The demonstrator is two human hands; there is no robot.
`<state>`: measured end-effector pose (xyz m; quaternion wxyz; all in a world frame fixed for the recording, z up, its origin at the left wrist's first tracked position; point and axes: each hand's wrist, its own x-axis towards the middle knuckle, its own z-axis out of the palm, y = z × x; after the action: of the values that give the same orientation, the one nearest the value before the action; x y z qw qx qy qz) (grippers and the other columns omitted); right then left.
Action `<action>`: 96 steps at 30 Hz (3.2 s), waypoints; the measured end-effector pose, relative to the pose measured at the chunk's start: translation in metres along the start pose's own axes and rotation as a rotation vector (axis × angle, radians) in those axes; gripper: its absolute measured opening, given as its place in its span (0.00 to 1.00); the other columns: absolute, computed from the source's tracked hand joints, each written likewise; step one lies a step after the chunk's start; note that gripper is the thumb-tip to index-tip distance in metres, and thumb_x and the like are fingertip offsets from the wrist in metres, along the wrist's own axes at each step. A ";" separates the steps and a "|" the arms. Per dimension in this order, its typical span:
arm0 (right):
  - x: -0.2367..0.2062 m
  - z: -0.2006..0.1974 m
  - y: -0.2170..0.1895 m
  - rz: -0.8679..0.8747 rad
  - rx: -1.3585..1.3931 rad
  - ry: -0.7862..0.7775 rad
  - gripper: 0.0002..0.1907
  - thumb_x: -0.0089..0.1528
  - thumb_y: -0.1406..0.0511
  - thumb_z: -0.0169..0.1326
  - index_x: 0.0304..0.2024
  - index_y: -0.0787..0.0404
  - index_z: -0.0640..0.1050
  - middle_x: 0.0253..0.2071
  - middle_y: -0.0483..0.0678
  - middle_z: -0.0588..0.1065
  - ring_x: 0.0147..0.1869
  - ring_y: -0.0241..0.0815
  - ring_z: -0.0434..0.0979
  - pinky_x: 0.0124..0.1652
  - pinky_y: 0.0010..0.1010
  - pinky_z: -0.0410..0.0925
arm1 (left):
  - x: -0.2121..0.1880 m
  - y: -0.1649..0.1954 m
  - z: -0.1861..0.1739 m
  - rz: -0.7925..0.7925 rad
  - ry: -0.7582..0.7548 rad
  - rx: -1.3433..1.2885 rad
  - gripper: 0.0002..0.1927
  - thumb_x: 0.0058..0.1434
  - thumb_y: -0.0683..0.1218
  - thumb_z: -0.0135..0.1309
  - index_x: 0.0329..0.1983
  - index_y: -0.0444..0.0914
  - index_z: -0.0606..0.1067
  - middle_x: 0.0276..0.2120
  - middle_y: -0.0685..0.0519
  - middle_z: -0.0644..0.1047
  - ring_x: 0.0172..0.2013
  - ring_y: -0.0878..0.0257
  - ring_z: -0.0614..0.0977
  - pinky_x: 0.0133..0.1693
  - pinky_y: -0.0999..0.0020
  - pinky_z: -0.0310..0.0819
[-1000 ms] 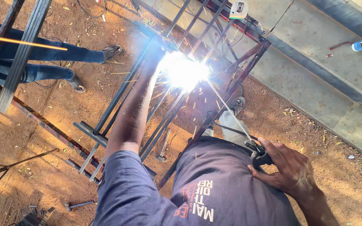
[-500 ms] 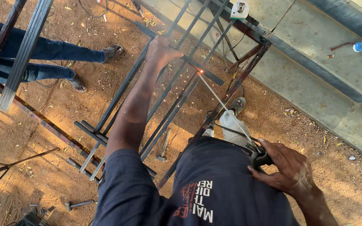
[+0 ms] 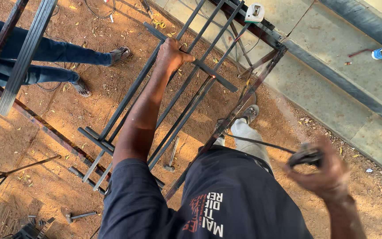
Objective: The person measures metal bars with a tape, marks them with a marker, and welds them onto a gate frame using a welding tool.
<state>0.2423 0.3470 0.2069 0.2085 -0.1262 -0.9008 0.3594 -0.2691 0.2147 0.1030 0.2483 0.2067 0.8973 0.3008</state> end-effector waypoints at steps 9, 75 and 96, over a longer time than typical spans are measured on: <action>0.011 -0.043 0.170 0.333 0.332 0.782 0.27 0.70 0.65 0.68 0.54 0.77 0.65 0.46 0.54 0.69 0.44 0.38 0.70 0.47 0.25 0.69 | 0.002 -0.004 0.005 -0.116 -0.087 0.038 0.19 0.45 0.52 0.74 0.34 0.39 0.79 0.35 0.50 0.83 0.37 0.62 0.84 0.39 0.64 0.80; 0.294 0.116 0.106 0.017 -0.012 -0.247 0.10 0.67 0.65 0.61 0.45 0.66 0.80 0.40 0.54 0.77 0.42 0.47 0.79 0.43 0.36 0.72 | -0.052 -0.088 -0.032 -0.060 0.799 0.385 0.17 0.53 0.46 0.65 0.45 0.37 0.80 0.41 0.44 0.82 0.42 0.52 0.81 0.48 0.54 0.71; 0.426 0.342 0.035 -0.129 0.186 -0.568 0.14 0.66 0.64 0.62 0.49 0.68 0.82 0.41 0.54 0.78 0.39 0.40 0.81 0.38 0.31 0.77 | -0.050 -0.121 -0.011 -0.071 0.691 0.273 0.08 0.65 0.41 0.55 0.47 0.35 0.76 0.41 0.44 0.82 0.42 0.51 0.83 0.45 0.56 0.77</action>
<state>-0.2896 0.3285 0.0798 -0.0189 0.0566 -0.8923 0.4474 -0.2628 0.0950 0.0493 -0.0889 0.0929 0.9666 0.2218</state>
